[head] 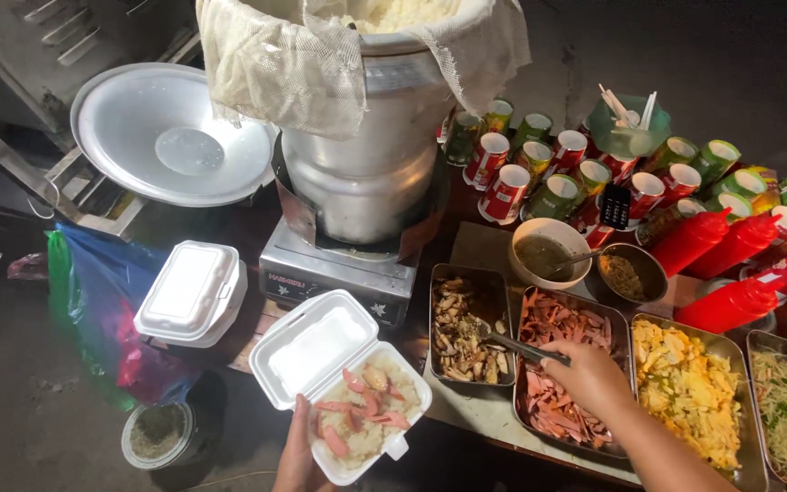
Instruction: The person scoops steaming white rice from a large metal cooker into a white styrofoam container using chopsticks. They then add sliced meat, scrambled eggs, and a red sauce from various trays on a street food cart before closing the container.
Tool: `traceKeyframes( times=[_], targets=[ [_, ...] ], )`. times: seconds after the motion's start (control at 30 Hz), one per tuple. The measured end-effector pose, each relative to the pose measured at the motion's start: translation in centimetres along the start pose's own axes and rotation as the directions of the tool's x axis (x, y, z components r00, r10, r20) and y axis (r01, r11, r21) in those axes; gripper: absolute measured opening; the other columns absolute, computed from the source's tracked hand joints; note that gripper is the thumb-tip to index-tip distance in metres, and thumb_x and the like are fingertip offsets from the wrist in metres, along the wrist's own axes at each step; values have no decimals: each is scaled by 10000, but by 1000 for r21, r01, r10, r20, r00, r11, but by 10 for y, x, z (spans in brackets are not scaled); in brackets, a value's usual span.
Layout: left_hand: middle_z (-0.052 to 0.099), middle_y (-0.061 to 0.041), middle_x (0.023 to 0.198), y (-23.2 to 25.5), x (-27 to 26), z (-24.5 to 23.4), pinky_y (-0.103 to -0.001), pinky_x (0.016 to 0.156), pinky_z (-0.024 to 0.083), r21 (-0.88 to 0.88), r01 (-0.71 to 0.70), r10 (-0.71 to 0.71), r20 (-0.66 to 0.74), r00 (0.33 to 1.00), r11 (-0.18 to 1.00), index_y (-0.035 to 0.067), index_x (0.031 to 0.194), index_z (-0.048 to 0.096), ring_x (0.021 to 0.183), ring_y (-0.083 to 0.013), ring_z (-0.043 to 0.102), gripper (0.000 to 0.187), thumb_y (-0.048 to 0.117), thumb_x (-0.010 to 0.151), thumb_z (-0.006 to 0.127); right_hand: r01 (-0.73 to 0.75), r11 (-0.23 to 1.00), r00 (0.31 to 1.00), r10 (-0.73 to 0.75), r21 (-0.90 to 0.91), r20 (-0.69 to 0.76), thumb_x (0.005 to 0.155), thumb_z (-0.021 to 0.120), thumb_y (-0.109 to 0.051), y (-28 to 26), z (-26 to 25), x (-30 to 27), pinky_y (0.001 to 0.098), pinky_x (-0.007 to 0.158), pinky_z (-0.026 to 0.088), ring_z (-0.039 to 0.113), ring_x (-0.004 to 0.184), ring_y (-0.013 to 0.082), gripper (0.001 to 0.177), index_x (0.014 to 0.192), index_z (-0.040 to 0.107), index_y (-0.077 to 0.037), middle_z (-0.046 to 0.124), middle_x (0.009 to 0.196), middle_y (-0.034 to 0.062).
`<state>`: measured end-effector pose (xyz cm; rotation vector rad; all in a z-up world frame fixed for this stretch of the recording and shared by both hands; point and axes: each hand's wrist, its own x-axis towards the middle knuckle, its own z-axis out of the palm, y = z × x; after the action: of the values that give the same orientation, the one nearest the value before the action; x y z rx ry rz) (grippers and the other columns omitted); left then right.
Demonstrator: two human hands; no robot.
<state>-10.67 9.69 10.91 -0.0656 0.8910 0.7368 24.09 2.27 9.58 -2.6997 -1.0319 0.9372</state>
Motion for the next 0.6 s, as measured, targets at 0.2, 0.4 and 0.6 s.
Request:
traceKeyframes(
  times=[0.2, 0.4, 0.6],
  targets=[
    [477, -254, 1540, -1, -3, 3, -549, 1176, 301, 9, -17, 17, -33, 999, 1000, 86, 1566, 391, 1391, -424, 439, 814, 558, 912, 276, -64, 990, 998, 65, 124, -2, 1008, 631, -236, -2, -18, -7, 201, 390, 327, 432, 439, 102, 320, 1323, 683, -262, 663, 684, 5],
    [522, -303, 1474, -21, 44, -37, -582, 1113, 369, -21, -125, 125, 317, 940, 992, 19, 1509, 422, 1320, -470, 510, 804, 583, 937, 369, 124, 960, 992, -114, -251, 57, 993, 568, -384, 15, 16, 21, 244, 553, 472, 599, 677, 95, 360, 1350, 579, -338, 651, 1027, -85],
    [489, -322, 1512, -7, -3, 20, -573, 1138, 319, 62, -47, 46, 19, 999, 997, 10, 1556, 406, 1340, -491, 456, 816, 517, 936, 252, 38, 997, 999, -38, -60, 1, 1010, 579, -282, 14, -3, 5, 180, 382, 318, 430, 432, 50, 319, 1317, 664, -305, 657, 672, -69]
  ],
)
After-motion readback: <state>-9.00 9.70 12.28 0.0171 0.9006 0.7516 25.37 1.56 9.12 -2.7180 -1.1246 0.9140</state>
